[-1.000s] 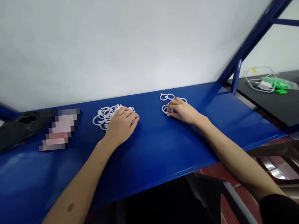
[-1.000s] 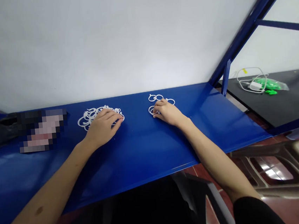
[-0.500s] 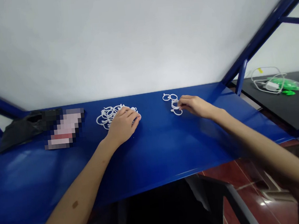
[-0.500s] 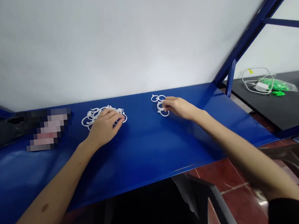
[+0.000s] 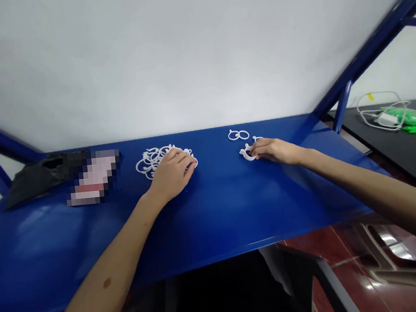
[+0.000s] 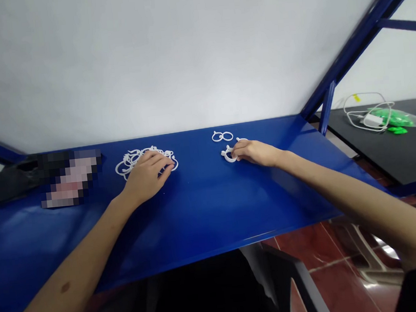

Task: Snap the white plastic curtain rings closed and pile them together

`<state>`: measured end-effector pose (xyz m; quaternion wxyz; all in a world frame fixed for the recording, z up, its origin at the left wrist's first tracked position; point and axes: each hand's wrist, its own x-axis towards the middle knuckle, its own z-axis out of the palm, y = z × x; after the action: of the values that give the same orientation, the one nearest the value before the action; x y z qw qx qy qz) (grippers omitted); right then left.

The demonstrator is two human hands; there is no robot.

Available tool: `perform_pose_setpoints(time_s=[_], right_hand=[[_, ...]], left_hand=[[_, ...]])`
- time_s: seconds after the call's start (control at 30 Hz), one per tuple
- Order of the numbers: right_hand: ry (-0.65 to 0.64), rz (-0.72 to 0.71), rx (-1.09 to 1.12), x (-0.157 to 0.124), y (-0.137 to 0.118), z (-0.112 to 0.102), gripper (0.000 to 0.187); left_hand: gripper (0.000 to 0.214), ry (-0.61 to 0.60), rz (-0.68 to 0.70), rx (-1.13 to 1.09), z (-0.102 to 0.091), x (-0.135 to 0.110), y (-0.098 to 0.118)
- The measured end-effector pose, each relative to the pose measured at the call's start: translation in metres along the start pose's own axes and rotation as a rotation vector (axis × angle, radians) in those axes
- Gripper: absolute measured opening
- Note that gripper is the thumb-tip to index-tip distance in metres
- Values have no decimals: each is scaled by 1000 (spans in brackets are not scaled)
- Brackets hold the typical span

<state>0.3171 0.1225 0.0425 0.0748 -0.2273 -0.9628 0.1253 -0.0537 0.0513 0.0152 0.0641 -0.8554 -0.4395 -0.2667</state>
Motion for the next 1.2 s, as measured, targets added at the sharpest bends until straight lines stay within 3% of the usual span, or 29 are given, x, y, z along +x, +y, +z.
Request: perform_pose_setpoints(time_s=[0.13, 0.27, 0.4, 0.47, 0.67, 0.9, 1.07, 1.2], right_hand=[[19, 18, -200, 8, -17, 12, 32], [47, 6, -398, 27, -57, 26, 31], [124, -112, -403, 50, -91, 35, 31], [141, -163, -381, 58, -99, 38, 30], [109, -245, -404, 61, -106, 53, 34], [113, -310, -391, 58, -110, 59, 35], [116, -266, -333, 57, -116, 57, 30], [148, -230, -425, 58, -118, 65, 30]], left_hand=[[27, -12, 16, -1, 1, 1, 6], [26, -8, 41, -54, 3, 2, 22], [50, -75, 68, -171, 4, 0, 31], [49, -130, 85, -237, 5, -2, 30], [18, -212, 66, -307, 6, -5, 21], [22, -241, 82, -299, 2, -4, 23], [22, -247, 109, -328, 2, -2, 22], [20, -192, 147, -296, 9, -3, 21]])
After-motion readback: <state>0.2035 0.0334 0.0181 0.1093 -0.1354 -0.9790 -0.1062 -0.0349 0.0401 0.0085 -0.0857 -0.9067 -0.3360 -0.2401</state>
